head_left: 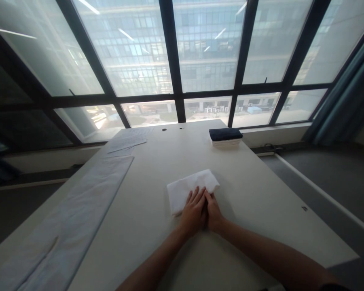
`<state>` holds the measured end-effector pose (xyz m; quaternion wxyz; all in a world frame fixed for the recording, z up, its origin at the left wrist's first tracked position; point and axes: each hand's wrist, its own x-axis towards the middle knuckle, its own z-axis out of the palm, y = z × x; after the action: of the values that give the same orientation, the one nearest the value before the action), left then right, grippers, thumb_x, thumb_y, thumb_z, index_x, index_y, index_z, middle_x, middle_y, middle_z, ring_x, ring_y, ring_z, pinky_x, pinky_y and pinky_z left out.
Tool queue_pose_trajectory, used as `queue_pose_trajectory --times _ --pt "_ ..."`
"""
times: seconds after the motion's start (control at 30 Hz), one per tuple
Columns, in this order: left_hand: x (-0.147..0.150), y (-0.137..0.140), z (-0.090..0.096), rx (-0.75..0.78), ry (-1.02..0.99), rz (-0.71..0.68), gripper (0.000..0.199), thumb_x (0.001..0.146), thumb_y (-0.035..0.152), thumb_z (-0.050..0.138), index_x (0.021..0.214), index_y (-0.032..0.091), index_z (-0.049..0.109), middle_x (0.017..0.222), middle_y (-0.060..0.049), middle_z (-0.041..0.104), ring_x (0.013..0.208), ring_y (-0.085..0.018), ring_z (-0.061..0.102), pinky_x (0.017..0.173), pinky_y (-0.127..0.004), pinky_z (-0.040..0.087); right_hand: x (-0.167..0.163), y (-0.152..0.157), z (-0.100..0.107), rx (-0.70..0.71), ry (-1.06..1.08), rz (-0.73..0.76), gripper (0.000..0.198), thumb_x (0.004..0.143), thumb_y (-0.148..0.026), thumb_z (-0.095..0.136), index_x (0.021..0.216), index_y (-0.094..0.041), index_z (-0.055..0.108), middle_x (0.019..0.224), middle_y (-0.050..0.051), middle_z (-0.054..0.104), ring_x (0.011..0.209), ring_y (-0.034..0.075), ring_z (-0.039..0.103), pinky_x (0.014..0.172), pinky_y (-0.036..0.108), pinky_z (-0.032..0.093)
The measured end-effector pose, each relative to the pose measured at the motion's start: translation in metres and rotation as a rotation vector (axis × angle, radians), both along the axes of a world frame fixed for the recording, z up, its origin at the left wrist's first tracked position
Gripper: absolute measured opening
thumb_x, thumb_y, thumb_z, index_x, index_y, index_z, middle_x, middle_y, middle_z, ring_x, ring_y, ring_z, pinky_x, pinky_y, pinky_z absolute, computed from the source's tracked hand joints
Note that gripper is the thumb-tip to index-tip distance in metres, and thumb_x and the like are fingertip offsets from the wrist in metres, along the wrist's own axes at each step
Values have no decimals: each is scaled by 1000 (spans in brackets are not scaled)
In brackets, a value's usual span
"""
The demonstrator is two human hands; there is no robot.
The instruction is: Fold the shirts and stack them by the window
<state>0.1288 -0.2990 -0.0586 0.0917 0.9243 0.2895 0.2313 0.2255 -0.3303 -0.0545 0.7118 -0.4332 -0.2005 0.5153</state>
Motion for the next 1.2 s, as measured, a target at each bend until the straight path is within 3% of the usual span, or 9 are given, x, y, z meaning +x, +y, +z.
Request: queue_pose_trajectory --times 0.17,0.27,0.4,0.5,0.63,0.83,1.0,1.2 --pt "-7 -5 10 135 -202 -19 51 95 10 40 142 22 54 151 -8 51 150 -25 30 122 -54 32 12 20 -10 -34 156 -77 38 74 -35 67 109 -26 55 97 -1 75 95 21 73 89 36 59" --pt "-13 -11 18 212 -323 -52 48 95 10 42 137 28 56 145 -7 57 147 -26 37 119 -56 35 32 36 -9 -25 221 -108 38 71 -27 66 106 -26 53 80 -5 71 79 19 72 76 33 61" --pt "-17 -12 20 222 -412 -86 53 94 7 45 141 31 50 139 -7 60 141 -25 44 114 -53 42 79 57 8 85 284 -110 42 74 -21 65 113 -28 52 91 -4 73 75 17 71 72 33 62" --pt "-14 -3 10 145 -336 -26 52 96 11 46 145 29 46 142 -9 56 142 -26 42 114 -52 43 128 83 29 186 270 -160 43 77 -17 62 117 -30 51 96 -4 73 80 15 72 74 32 62" --pt "-6 12 -12 41 -166 92 50 101 18 43 150 25 41 147 -9 52 145 -25 39 114 -48 43 197 139 59 306 200 -267 40 80 -15 56 117 -30 50 96 -5 72 78 15 71 73 33 63" --pt "-8 21 -33 92 -33 131 51 101 24 46 152 23 40 148 -7 53 142 -24 43 111 -42 47 281 237 87 328 161 -373 41 81 -14 51 119 -31 45 84 -8 68 67 12 68 64 28 61" --pt "-16 33 -43 208 -29 112 55 97 22 49 151 22 41 142 -7 60 134 -22 53 105 -34 52 319 294 77 326 176 -391 35 85 -14 48 116 -31 46 83 -9 67 70 12 69 67 31 62" --pt "-22 42 -53 276 -23 77 54 96 23 49 150 20 43 133 -8 66 126 -21 61 99 -31 55 341 319 51 225 177 -398 27 92 -12 41 114 -27 46 82 -8 68 72 12 68 74 36 61"
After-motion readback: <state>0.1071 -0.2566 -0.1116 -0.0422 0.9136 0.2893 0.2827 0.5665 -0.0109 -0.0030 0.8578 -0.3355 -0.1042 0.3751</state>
